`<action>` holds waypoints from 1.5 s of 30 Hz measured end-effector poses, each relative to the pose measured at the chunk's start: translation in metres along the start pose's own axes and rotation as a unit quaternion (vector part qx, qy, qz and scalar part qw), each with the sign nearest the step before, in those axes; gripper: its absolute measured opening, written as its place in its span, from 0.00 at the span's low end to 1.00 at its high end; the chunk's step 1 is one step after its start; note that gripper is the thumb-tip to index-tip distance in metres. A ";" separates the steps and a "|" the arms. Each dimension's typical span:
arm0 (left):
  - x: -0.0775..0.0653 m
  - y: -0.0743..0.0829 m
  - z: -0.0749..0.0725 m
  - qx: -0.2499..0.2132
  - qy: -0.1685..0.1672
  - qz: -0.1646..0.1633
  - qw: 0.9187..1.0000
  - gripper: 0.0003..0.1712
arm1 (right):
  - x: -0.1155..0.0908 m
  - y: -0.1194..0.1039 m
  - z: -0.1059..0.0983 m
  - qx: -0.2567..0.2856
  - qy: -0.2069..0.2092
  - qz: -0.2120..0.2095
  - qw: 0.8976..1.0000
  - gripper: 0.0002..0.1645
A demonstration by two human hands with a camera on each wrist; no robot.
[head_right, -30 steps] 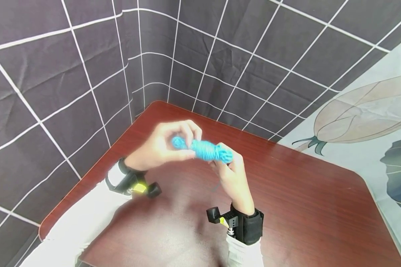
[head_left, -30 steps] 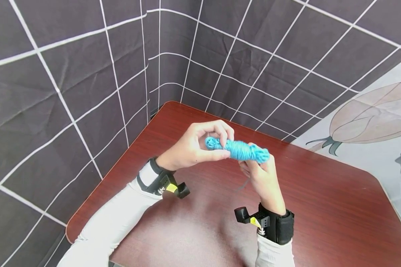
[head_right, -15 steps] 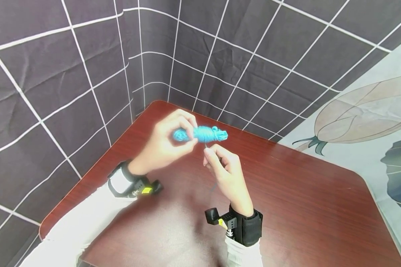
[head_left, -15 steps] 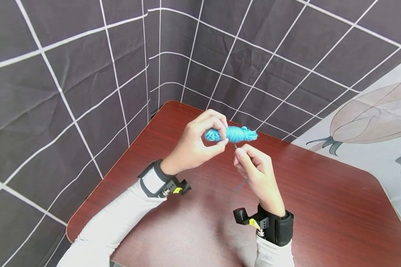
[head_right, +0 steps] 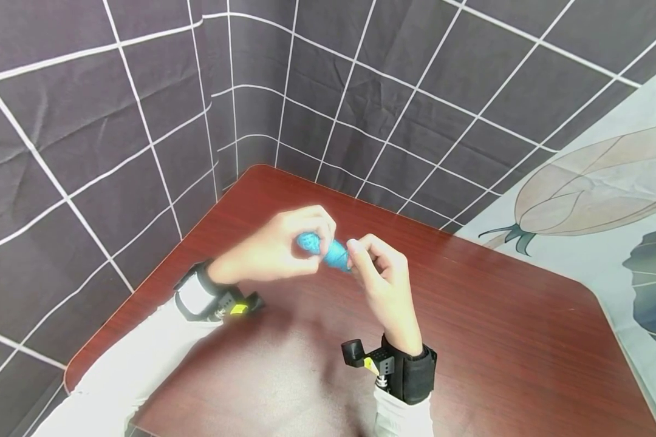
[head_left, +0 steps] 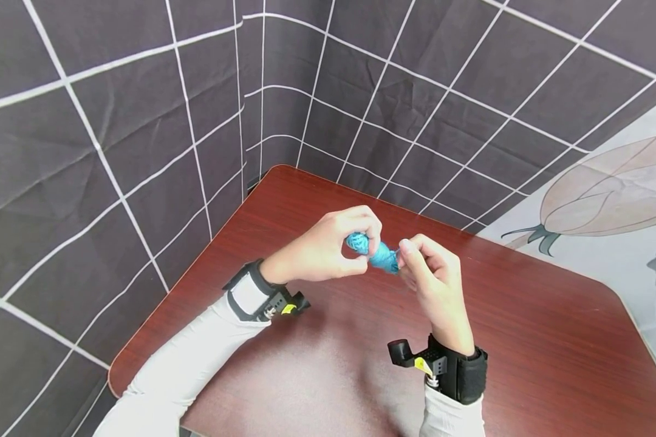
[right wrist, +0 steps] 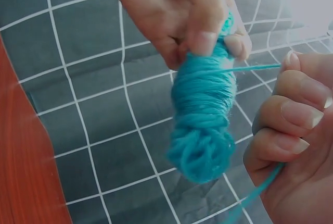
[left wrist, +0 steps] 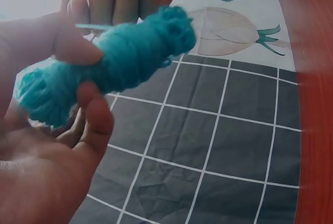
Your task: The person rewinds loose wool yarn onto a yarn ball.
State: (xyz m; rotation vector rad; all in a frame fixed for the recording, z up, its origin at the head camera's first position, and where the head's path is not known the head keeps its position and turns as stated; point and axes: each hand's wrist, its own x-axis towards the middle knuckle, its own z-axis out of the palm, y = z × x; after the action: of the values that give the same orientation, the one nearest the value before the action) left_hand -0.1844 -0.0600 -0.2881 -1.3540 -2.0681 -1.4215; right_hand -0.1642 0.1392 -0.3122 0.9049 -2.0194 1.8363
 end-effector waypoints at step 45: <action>0.001 0.002 0.001 0.023 0.081 0.003 0.996 0.08 | 0.000 -0.002 -0.006 -0.030 -0.016 0.010 0.999 0.10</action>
State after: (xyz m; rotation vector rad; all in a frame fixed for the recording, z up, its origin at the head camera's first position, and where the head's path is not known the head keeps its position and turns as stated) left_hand -0.1830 -0.0584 -0.2866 -1.1840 -1.9785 -1.4216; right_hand -0.1646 0.1446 -0.3099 0.9066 -2.0969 1.7731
